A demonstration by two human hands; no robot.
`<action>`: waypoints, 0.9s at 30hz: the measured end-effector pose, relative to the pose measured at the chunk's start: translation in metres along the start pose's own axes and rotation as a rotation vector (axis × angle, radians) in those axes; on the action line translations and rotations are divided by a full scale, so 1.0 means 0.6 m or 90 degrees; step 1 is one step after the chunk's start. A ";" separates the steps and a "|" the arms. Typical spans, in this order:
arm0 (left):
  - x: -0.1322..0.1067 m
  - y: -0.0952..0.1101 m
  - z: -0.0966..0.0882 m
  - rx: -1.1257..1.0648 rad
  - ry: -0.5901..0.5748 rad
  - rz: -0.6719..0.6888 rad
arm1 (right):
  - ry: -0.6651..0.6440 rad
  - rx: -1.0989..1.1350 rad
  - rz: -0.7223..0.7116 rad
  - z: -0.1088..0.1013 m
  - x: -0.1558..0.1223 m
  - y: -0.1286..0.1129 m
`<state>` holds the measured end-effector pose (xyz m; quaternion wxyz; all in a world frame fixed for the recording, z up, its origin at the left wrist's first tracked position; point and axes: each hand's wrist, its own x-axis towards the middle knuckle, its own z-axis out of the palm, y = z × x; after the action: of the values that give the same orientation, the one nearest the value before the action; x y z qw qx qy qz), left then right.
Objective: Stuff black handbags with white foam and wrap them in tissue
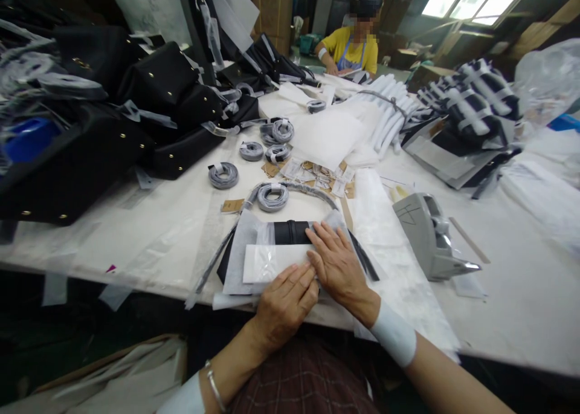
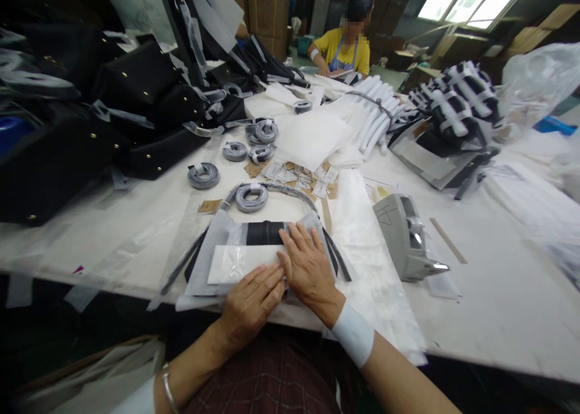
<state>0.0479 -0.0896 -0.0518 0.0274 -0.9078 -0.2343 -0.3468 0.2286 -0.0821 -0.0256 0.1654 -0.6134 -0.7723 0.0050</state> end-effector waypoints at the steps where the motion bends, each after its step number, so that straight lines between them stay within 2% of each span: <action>1: 0.000 0.001 0.002 0.001 0.000 0.003 | 0.005 0.001 0.003 0.002 -0.001 0.002; 5: 0.008 0.006 0.001 -0.013 0.008 -0.021 | -0.004 -0.001 0.007 0.003 -0.001 0.004; 8: 0.024 0.001 -0.024 -0.039 -0.018 -0.039 | -0.021 -0.006 0.004 -0.001 0.001 0.003; 11: 0.032 -0.026 -0.064 0.009 -0.048 -0.062 | -0.052 0.006 0.006 -0.011 0.005 0.007; 15: 0.006 -0.068 -0.094 0.145 -0.137 -0.131 | -0.134 0.054 -0.014 -0.041 0.017 0.020; 18: -0.024 -0.078 -0.088 0.182 -0.175 -0.127 | -0.133 0.043 -0.049 -0.058 0.020 0.029; 20: -0.037 -0.076 -0.078 0.197 -0.163 -0.114 | -0.116 0.023 -0.066 -0.056 0.015 0.033; 27: -0.052 -0.083 -0.052 0.185 -0.130 -0.104 | -0.080 0.072 -0.071 -0.009 -0.006 0.055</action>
<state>-0.0137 -0.0649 -0.0539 0.1061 -0.9028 -0.3561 -0.2166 0.2618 -0.0782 -0.0282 0.1514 -0.5574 -0.8126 0.0778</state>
